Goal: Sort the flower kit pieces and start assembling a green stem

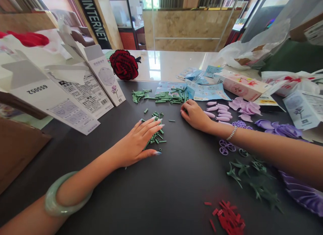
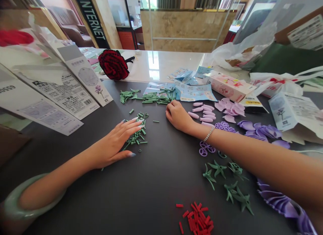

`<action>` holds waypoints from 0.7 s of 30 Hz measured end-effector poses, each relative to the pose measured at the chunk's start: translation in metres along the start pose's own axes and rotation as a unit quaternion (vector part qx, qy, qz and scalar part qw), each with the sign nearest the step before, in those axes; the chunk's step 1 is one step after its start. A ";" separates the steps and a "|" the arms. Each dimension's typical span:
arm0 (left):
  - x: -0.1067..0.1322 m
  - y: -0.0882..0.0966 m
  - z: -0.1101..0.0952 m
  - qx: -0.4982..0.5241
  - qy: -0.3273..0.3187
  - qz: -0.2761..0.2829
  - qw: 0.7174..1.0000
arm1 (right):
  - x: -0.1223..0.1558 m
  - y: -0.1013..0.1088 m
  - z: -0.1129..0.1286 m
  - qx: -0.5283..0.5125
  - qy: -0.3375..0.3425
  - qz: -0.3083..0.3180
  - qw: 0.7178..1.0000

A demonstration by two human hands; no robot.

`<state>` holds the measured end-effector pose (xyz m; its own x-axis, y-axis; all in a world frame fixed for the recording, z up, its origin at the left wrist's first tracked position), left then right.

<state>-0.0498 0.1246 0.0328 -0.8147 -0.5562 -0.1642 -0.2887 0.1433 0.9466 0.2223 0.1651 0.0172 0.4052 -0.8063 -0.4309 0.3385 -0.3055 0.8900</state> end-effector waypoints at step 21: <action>-0.003 0.028 0.039 0.132 0.183 -0.238 0.945 | -0.003 0.015 0.027 0.110 0.179 0.066 0.975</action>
<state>-0.0751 0.1621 0.0488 -0.3462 -0.8481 -0.4010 -0.7330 -0.0223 0.6799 0.2035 0.1497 0.0362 0.7169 -0.6292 -0.3001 0.0897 -0.3436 0.9348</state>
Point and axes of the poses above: each hand's wrist, its own x-axis away from the middle knuckle, its own y-axis out of the back of the hand, z = x × y, the point moved 3 cm from there along -x, towards the middle knuckle, and after that the axes turned 8 degrees about y, right-handed, at the moved point
